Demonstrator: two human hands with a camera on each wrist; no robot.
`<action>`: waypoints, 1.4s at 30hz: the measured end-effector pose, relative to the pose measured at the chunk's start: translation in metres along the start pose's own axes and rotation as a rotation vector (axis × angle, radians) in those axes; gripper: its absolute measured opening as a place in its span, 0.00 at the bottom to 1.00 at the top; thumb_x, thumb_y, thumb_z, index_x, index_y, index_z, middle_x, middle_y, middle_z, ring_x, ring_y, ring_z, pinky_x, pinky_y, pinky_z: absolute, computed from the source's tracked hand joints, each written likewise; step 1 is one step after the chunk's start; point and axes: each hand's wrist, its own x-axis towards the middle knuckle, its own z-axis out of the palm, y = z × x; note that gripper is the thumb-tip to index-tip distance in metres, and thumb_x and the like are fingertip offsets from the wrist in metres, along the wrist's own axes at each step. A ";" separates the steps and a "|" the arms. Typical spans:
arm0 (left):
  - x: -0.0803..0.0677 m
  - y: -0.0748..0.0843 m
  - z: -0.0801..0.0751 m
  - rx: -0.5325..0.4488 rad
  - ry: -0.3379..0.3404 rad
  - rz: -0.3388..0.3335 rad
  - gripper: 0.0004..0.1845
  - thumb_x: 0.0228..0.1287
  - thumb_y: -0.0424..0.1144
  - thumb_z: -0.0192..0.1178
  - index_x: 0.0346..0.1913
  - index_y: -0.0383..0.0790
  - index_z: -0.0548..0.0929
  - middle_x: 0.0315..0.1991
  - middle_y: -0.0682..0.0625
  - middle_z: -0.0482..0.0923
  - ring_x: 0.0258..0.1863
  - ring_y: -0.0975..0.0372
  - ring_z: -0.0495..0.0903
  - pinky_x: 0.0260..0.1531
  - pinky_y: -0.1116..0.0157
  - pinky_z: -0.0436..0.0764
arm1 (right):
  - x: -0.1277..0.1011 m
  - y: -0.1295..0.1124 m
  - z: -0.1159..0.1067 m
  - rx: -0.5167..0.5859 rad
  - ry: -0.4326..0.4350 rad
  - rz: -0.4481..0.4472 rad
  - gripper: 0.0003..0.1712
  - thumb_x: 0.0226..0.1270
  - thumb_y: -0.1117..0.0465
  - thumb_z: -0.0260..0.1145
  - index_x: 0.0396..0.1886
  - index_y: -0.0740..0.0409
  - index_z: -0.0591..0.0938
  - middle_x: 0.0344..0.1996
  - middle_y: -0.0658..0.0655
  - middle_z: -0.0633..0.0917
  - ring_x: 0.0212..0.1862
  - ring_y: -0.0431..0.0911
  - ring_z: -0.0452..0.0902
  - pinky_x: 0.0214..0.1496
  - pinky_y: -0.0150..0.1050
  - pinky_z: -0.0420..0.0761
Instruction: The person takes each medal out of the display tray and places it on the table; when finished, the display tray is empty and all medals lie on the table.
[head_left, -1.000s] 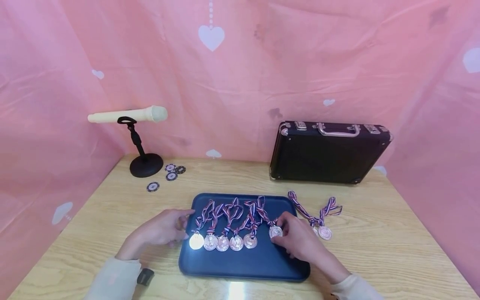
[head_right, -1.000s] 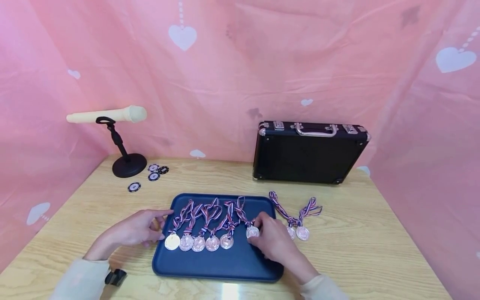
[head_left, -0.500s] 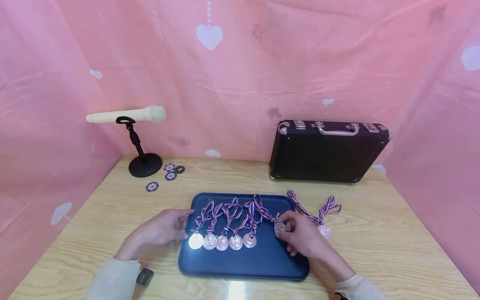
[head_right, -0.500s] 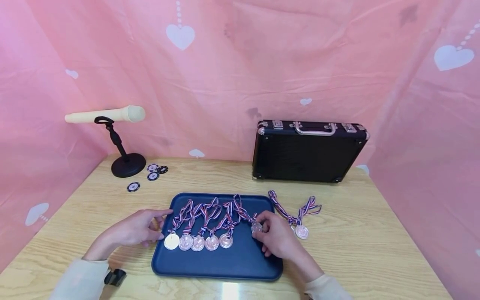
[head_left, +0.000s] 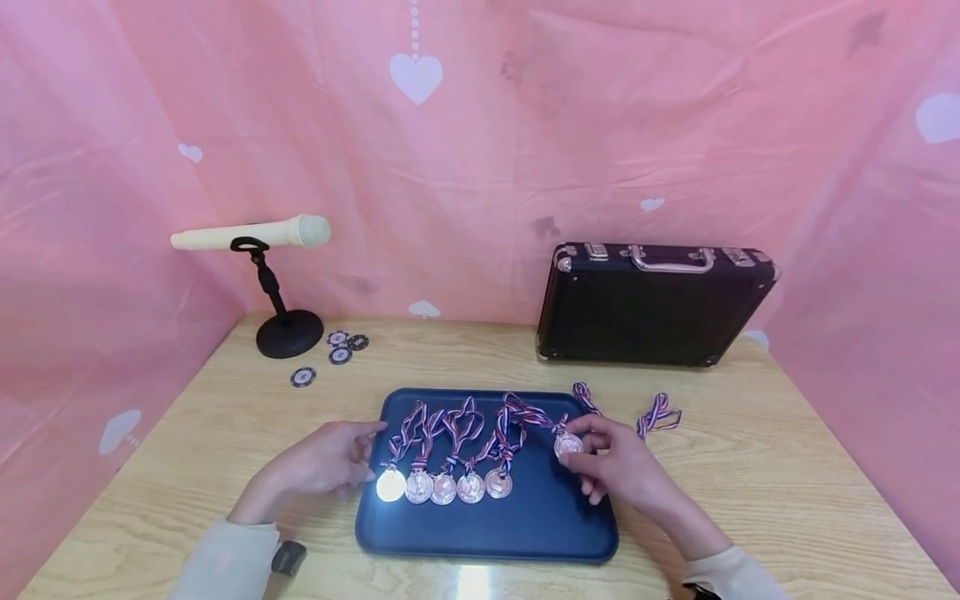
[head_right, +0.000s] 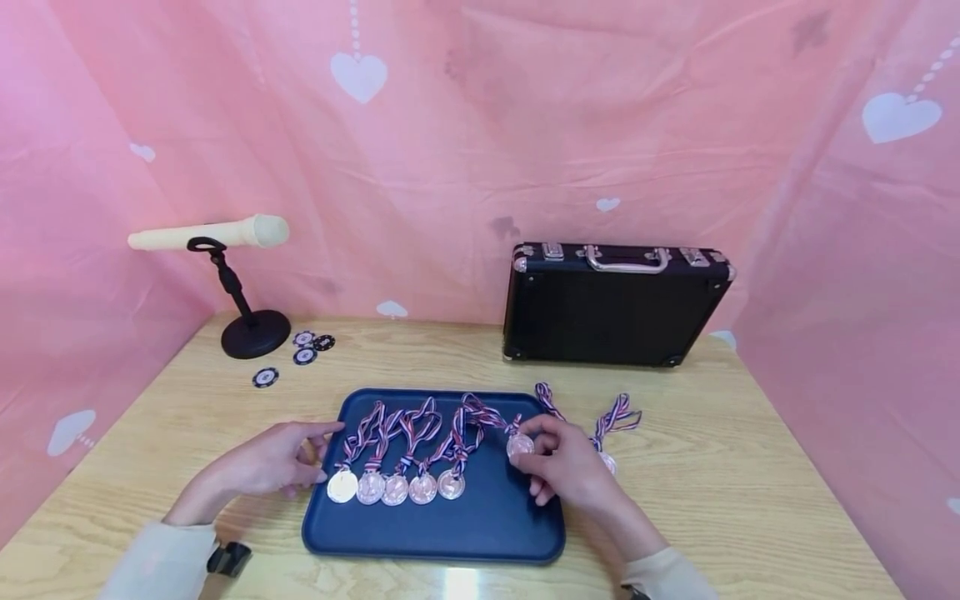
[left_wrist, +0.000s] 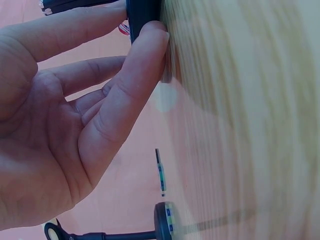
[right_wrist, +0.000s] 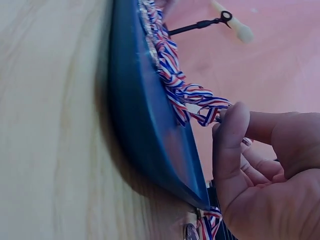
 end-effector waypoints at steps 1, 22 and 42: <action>0.000 0.000 0.000 -0.002 0.000 -0.001 0.40 0.61 0.23 0.69 0.77 0.33 0.69 0.41 0.46 0.77 0.19 0.58 0.76 0.20 0.65 0.80 | 0.000 0.000 -0.002 0.017 0.001 -0.001 0.26 0.68 0.65 0.74 0.61 0.68 0.77 0.23 0.56 0.80 0.17 0.45 0.79 0.21 0.42 0.86; -0.001 -0.002 0.000 -0.020 -0.029 0.035 0.41 0.60 0.22 0.69 0.78 0.30 0.68 0.41 0.45 0.77 0.18 0.59 0.76 0.20 0.65 0.81 | -0.028 0.030 -0.093 0.402 0.263 0.046 0.18 0.74 0.69 0.68 0.47 0.36 0.83 0.30 0.45 0.90 0.24 0.39 0.80 0.26 0.32 0.84; -0.003 -0.004 -0.001 -0.065 -0.032 0.048 0.43 0.58 0.22 0.68 0.78 0.28 0.66 0.43 0.45 0.76 0.18 0.59 0.74 0.18 0.68 0.78 | -0.040 0.068 -0.104 -0.070 0.157 0.156 0.32 0.70 0.65 0.71 0.67 0.76 0.70 0.20 0.53 0.82 0.21 0.43 0.80 0.25 0.40 0.87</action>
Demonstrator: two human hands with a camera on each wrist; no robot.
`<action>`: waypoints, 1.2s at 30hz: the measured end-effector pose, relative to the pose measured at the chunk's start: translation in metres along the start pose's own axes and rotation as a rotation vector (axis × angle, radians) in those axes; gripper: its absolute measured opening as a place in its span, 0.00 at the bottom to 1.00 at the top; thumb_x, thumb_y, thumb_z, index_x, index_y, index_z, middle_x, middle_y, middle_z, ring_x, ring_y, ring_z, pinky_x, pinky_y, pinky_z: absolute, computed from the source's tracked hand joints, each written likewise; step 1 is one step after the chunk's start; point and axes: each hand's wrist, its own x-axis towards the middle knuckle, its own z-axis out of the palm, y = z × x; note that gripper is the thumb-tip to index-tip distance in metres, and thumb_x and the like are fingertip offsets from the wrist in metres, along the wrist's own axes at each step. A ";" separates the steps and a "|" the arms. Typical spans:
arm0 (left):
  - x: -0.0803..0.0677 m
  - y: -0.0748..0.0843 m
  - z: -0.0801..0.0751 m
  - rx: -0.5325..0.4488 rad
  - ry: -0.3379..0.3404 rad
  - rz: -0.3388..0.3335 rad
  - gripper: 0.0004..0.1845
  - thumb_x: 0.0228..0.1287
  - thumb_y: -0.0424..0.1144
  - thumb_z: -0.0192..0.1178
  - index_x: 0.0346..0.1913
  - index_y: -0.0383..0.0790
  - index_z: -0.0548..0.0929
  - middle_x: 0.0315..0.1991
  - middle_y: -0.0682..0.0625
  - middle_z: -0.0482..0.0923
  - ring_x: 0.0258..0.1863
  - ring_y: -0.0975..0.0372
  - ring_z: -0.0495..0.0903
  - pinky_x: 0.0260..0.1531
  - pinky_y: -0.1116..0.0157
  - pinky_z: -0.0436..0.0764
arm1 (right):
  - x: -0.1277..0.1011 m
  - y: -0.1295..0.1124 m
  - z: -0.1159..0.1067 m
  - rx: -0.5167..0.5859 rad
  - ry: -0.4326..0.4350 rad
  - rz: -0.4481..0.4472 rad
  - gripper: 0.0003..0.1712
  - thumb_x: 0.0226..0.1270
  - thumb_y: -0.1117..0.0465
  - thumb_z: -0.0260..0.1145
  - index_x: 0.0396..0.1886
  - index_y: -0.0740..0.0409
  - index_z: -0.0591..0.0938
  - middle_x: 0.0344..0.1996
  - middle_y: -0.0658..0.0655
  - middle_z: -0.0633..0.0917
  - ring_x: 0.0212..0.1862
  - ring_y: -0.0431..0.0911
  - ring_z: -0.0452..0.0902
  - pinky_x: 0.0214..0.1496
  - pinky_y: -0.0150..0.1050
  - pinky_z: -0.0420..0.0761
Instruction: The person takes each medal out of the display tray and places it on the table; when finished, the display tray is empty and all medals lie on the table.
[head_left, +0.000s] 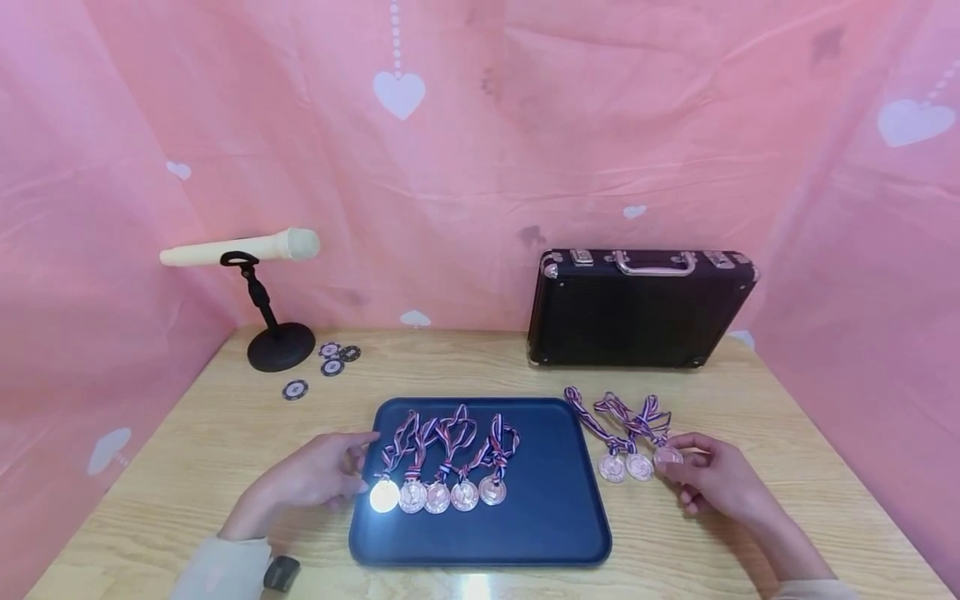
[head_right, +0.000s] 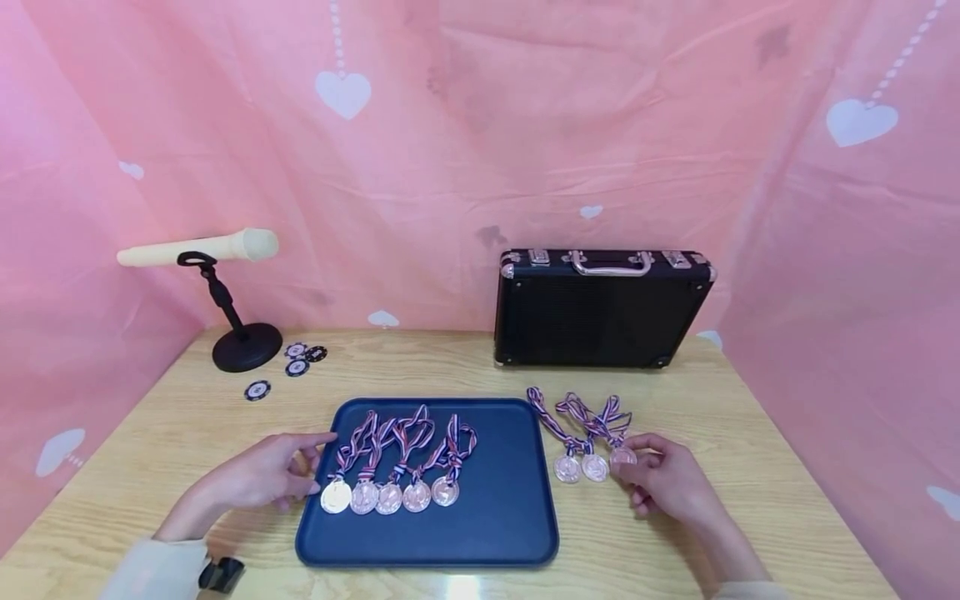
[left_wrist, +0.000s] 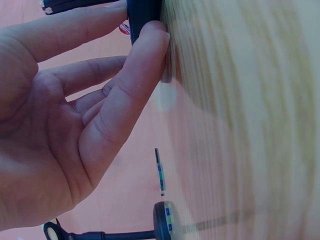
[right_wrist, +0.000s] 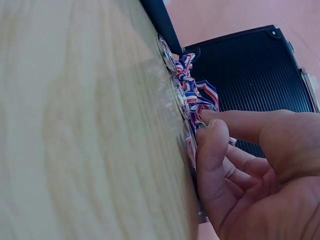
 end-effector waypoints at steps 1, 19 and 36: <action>0.000 0.000 0.000 0.000 -0.002 0.001 0.43 0.58 0.22 0.68 0.78 0.29 0.66 0.43 0.44 0.76 0.18 0.59 0.74 0.18 0.68 0.78 | 0.000 0.000 0.001 -0.011 -0.005 0.001 0.32 0.70 0.64 0.71 0.67 0.75 0.71 0.20 0.53 0.82 0.20 0.43 0.79 0.25 0.40 0.87; 0.000 -0.001 0.000 0.005 -0.007 0.001 0.42 0.60 0.22 0.68 0.78 0.29 0.67 0.41 0.45 0.75 0.19 0.59 0.74 0.17 0.69 0.76 | -0.004 -0.005 0.004 -0.197 0.059 -0.010 0.26 0.68 0.63 0.74 0.59 0.72 0.77 0.20 0.54 0.79 0.19 0.44 0.77 0.20 0.37 0.81; 0.001 -0.001 0.000 0.007 0.001 -0.012 0.43 0.59 0.22 0.69 0.79 0.30 0.67 0.43 0.45 0.76 0.19 0.59 0.74 0.18 0.69 0.77 | -0.011 -0.061 0.036 -0.189 0.071 -0.199 0.22 0.65 0.64 0.76 0.55 0.69 0.82 0.24 0.56 0.82 0.16 0.44 0.76 0.17 0.36 0.78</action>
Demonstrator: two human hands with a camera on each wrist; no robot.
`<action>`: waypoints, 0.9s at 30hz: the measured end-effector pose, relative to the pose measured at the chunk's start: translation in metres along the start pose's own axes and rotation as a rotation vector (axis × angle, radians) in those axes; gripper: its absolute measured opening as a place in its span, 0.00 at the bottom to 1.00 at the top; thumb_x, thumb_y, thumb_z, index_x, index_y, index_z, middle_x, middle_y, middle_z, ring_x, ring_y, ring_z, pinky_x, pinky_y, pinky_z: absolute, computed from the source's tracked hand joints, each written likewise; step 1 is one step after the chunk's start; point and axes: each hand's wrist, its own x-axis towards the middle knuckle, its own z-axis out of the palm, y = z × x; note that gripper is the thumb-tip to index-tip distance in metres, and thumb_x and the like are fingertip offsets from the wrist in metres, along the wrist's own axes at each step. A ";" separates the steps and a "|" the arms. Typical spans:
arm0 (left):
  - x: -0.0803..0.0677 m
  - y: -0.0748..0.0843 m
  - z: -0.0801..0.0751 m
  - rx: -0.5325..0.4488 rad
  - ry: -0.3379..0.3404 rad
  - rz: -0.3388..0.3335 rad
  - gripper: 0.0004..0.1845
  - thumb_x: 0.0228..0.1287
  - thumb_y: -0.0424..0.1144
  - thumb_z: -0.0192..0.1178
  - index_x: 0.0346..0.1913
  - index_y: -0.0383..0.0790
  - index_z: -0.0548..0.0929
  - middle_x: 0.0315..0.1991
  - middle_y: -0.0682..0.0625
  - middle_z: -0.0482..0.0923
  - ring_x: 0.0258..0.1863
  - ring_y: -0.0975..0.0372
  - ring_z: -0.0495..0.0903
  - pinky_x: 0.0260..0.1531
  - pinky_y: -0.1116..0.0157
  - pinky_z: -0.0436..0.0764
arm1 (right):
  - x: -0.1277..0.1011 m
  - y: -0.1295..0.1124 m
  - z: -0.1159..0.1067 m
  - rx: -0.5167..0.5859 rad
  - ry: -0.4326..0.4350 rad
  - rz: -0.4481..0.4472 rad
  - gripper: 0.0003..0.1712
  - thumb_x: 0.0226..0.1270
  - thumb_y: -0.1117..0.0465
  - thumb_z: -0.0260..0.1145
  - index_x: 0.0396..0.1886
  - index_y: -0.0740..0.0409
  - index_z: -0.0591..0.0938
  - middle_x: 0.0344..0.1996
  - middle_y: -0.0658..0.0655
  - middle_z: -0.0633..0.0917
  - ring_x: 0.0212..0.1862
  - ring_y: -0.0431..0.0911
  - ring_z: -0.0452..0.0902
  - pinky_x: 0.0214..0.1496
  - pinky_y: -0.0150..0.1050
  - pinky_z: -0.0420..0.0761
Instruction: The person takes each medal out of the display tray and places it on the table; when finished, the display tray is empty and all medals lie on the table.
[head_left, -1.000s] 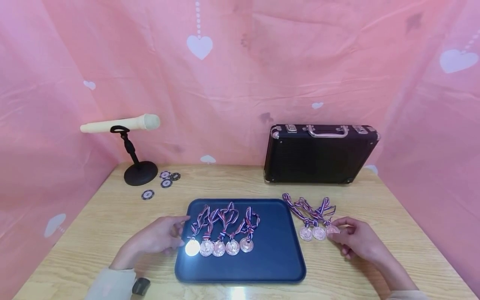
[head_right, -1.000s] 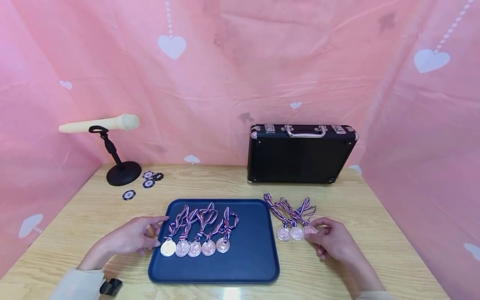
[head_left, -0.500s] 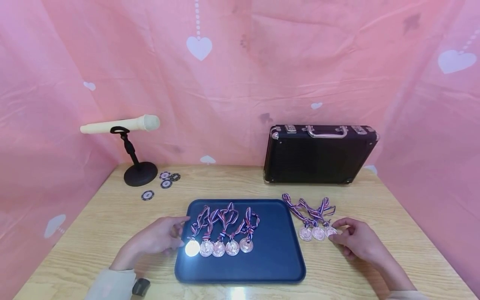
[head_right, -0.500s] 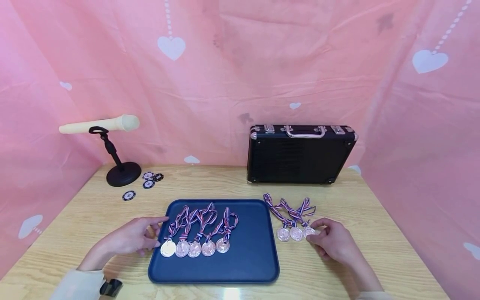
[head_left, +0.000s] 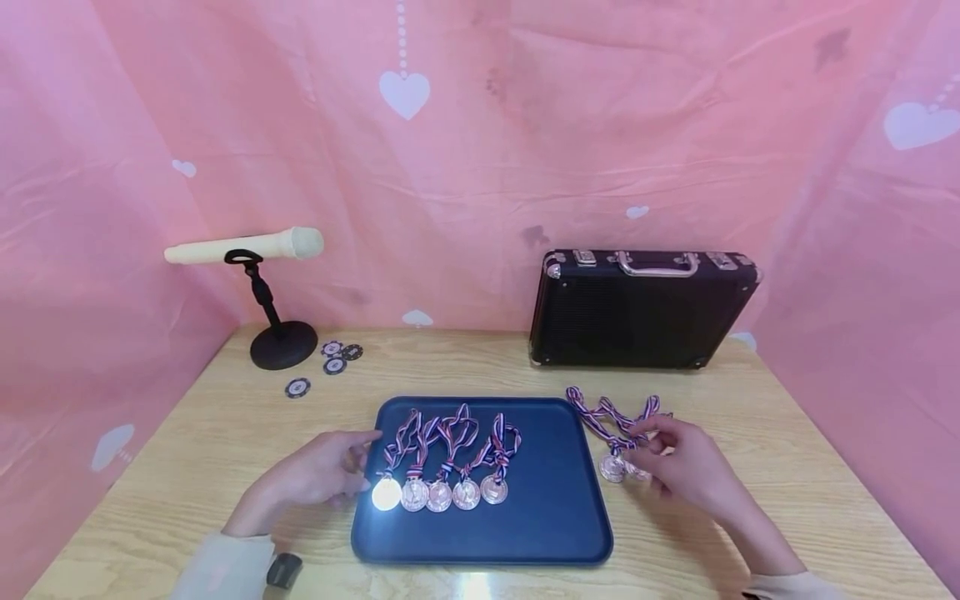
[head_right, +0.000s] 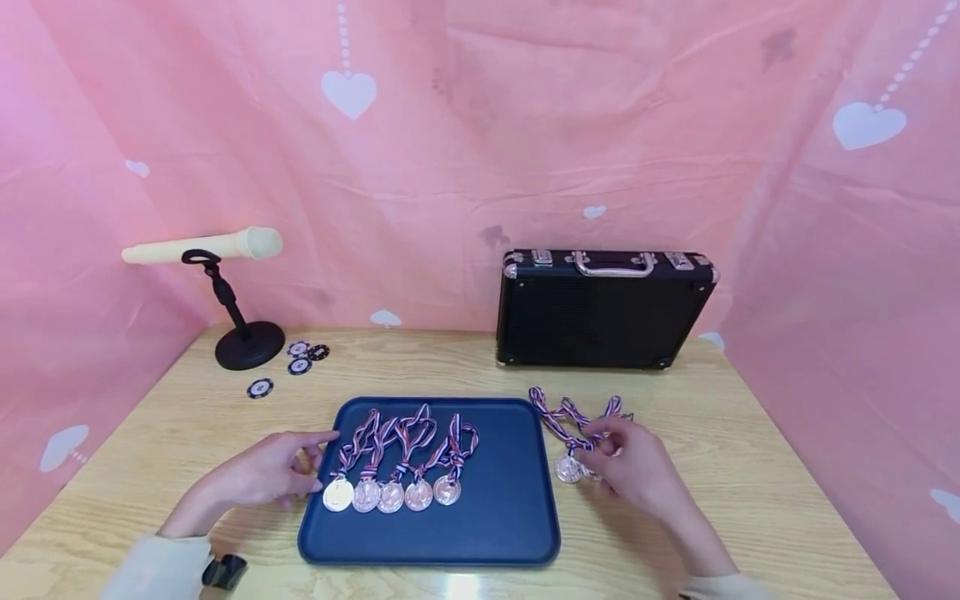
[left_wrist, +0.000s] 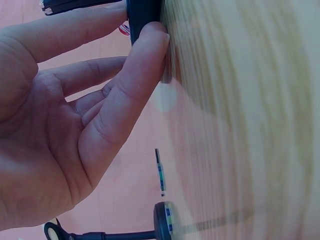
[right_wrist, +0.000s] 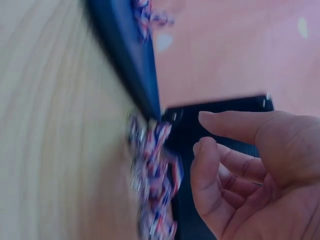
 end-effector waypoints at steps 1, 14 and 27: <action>0.000 0.000 0.000 0.003 -0.002 0.004 0.42 0.60 0.23 0.68 0.79 0.30 0.66 0.42 0.45 0.76 0.19 0.59 0.75 0.18 0.69 0.77 | 0.001 -0.006 0.004 0.012 -0.005 -0.011 0.22 0.65 0.64 0.77 0.55 0.69 0.83 0.24 0.57 0.82 0.16 0.44 0.76 0.17 0.36 0.78; -0.001 0.000 0.000 0.027 0.004 0.014 0.41 0.60 0.22 0.68 0.78 0.30 0.68 0.41 0.45 0.77 0.19 0.59 0.76 0.18 0.68 0.78 | 0.005 -0.058 0.083 -0.007 -0.144 -0.024 0.15 0.61 0.61 0.80 0.43 0.61 0.85 0.19 0.53 0.81 0.15 0.43 0.78 0.17 0.40 0.83; 0.000 0.000 0.000 0.030 0.018 -0.004 0.40 0.61 0.23 0.69 0.78 0.32 0.69 0.41 0.46 0.77 0.19 0.59 0.76 0.19 0.66 0.79 | 0.011 -0.066 0.118 -0.095 -0.204 -0.108 0.11 0.59 0.61 0.81 0.29 0.55 0.83 0.14 0.49 0.78 0.10 0.38 0.74 0.14 0.38 0.80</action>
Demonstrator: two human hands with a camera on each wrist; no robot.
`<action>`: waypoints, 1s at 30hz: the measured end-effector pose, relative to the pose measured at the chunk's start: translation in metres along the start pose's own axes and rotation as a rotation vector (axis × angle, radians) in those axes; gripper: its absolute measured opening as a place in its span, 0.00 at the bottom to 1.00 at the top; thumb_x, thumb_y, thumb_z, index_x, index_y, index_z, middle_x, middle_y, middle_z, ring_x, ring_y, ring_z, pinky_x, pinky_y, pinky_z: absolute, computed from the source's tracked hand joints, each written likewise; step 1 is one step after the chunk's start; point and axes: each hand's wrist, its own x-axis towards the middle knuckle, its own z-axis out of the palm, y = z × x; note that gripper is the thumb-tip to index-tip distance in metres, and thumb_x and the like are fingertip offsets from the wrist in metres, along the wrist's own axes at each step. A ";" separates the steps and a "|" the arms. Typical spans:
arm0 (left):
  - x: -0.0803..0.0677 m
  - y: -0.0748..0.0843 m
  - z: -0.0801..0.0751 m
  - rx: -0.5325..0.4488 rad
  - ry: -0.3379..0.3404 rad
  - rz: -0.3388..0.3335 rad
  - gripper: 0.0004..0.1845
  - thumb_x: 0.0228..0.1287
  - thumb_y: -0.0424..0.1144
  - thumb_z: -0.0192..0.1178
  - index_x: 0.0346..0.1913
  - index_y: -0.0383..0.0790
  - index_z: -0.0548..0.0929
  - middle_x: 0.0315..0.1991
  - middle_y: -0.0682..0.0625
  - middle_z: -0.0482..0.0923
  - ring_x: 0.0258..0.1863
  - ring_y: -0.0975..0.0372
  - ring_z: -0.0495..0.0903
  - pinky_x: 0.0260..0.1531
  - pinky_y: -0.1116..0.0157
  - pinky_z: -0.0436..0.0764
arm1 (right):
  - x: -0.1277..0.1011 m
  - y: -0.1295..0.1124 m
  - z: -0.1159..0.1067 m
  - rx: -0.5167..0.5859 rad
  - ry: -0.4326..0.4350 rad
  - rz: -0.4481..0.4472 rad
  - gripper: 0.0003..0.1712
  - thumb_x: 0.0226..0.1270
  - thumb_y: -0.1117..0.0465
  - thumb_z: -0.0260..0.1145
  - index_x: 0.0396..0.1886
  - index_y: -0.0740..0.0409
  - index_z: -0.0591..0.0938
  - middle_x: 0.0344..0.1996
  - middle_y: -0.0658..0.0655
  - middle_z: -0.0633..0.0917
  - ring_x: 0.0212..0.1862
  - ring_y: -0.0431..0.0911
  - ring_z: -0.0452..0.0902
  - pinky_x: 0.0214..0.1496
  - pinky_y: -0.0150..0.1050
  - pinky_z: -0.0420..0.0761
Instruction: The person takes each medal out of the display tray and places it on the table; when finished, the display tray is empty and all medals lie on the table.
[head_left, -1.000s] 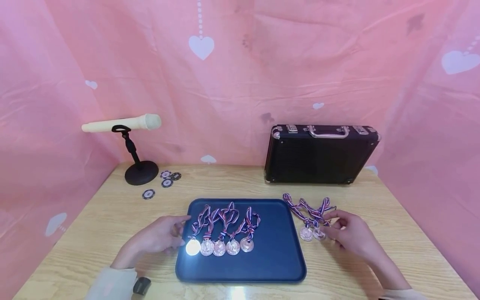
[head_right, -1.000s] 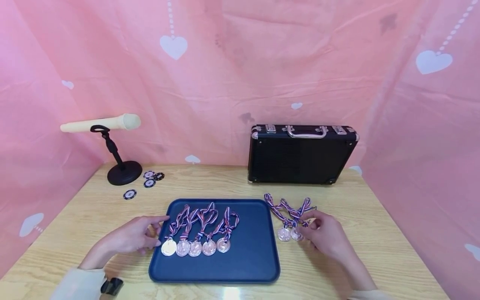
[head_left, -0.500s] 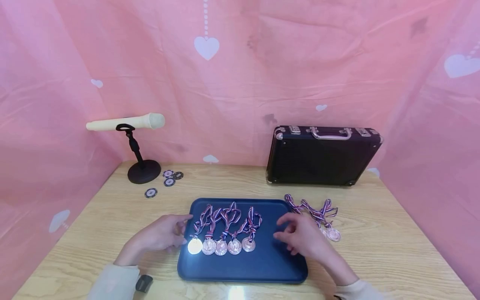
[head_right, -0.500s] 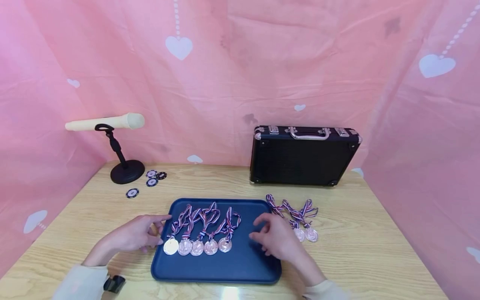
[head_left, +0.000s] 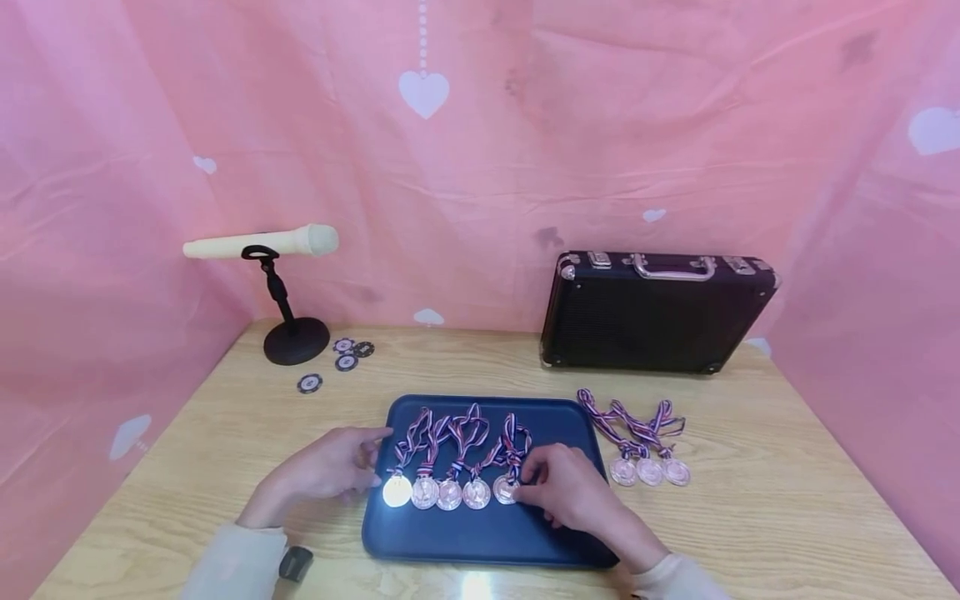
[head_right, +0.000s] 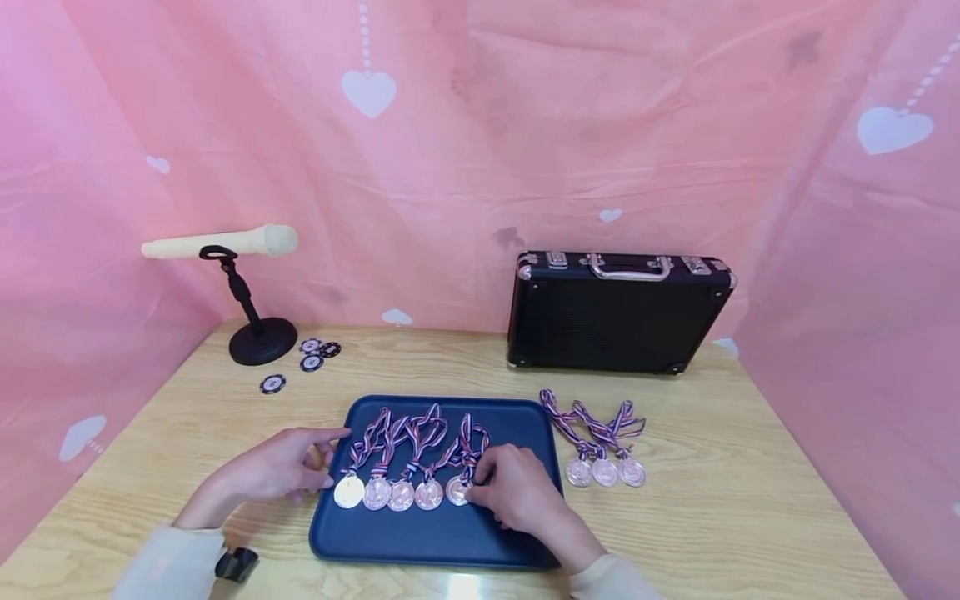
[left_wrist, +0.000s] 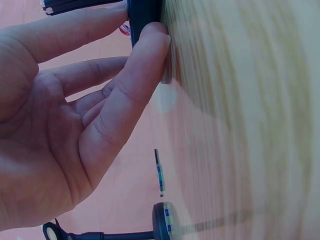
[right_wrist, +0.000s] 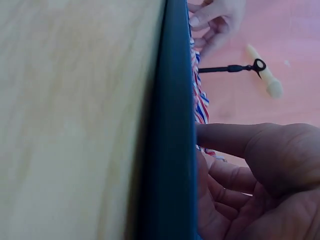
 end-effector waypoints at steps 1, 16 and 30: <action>0.000 0.001 0.000 0.004 0.001 -0.001 0.40 0.61 0.23 0.69 0.78 0.32 0.69 0.41 0.46 0.77 0.20 0.59 0.76 0.19 0.66 0.79 | -0.001 0.002 -0.002 0.000 0.001 0.008 0.11 0.59 0.62 0.81 0.30 0.55 0.83 0.14 0.50 0.78 0.10 0.39 0.74 0.14 0.38 0.80; -0.001 0.005 0.000 -0.001 -0.011 -0.015 0.40 0.62 0.22 0.68 0.78 0.32 0.68 0.42 0.45 0.76 0.20 0.59 0.75 0.19 0.68 0.79 | 0.000 0.001 -0.004 -0.059 0.013 0.048 0.15 0.59 0.55 0.82 0.25 0.51 0.81 0.13 0.48 0.78 0.10 0.38 0.74 0.16 0.38 0.79; 0.001 0.006 0.001 0.012 0.009 -0.044 0.40 0.62 0.22 0.69 0.77 0.33 0.70 0.41 0.47 0.77 0.20 0.58 0.76 0.20 0.66 0.79 | 0.003 -0.004 0.000 -0.260 0.053 0.109 0.26 0.52 0.37 0.83 0.26 0.49 0.79 0.18 0.48 0.76 0.24 0.44 0.71 0.26 0.37 0.66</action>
